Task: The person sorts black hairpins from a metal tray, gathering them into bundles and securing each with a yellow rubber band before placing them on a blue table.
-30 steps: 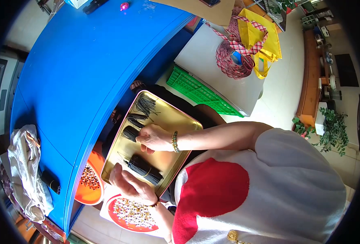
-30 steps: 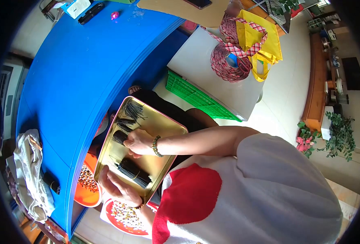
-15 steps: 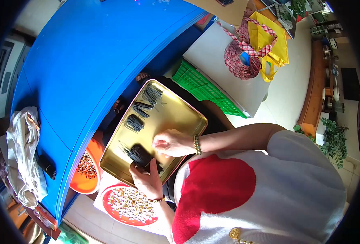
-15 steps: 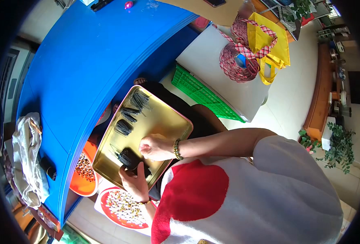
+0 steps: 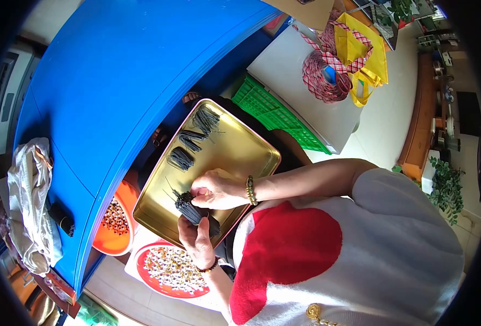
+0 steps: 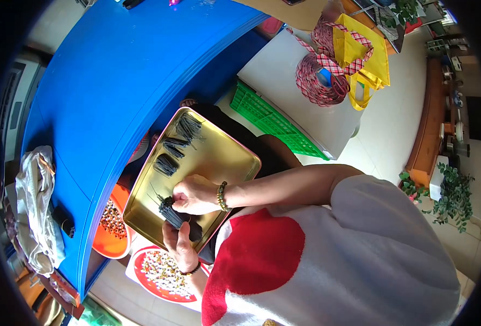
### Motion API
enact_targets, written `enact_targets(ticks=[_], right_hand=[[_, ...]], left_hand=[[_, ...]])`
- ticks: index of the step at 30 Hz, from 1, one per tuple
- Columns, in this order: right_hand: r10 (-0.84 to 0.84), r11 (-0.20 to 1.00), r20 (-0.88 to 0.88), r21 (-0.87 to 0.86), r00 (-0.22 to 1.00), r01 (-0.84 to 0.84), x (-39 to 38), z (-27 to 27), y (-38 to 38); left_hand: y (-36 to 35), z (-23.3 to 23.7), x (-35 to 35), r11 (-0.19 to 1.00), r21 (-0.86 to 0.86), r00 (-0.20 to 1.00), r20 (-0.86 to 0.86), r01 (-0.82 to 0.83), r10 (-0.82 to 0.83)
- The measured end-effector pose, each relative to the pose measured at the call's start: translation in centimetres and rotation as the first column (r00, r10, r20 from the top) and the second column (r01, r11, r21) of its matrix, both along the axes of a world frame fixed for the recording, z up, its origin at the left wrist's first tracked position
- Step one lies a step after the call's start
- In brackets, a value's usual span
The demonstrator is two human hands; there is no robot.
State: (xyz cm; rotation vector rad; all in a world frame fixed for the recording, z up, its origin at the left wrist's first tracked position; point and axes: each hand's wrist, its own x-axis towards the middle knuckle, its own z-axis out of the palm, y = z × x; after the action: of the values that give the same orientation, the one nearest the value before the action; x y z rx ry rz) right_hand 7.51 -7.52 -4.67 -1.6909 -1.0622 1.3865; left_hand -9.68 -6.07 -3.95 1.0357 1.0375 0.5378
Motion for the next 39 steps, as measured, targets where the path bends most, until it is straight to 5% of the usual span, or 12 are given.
enact_targets(ticks=[6,9,12,16,21,25,39], right_hand=[[0.013,0.997,-0.099,0.081,0.995,-0.005,0.1,1.9,-0.2],[0.037,0.974,-0.08,0.226,0.996,-0.018,0.0,2.3,-0.3],[0.109,0.962,0.218,0.224,0.97,-0.158,0.2,3.1,-0.4],[0.078,0.959,0.22,0.251,0.972,-0.133,0.4,2.5,-0.8],[0.078,0.975,0.319,0.175,0.944,-0.14,0.3,2.5,-1.2],[-0.045,0.97,0.313,0.243,0.949,-0.034,-0.1,1.9,-1.3],[-0.142,0.948,0.226,0.313,0.964,0.066,-0.4,1.6,-0.1]], left_hand=[[-0.2,0.5,0.9,0.997,-0.075,0.978,0.204,-0.018,0.033],[-0.5,0.6,1.0,0.995,-0.1,0.993,0.115,-0.023,0.035],[-0.7,0.3,1.1,0.999,-0.015,0.999,0.033,0.037,-0.036],[-0.6,0.3,1.5,0.966,0.221,0.988,-0.105,0.138,-0.117],[-0.4,0.3,1.3,0.914,0.295,0.944,-0.257,0.279,-0.206],[-0.7,0.7,2.4,0.948,0.299,0.971,-0.235,0.111,-0.039],[-0.9,0.3,2.1,0.995,0.096,0.999,-0.035,-0.023,0.026]])
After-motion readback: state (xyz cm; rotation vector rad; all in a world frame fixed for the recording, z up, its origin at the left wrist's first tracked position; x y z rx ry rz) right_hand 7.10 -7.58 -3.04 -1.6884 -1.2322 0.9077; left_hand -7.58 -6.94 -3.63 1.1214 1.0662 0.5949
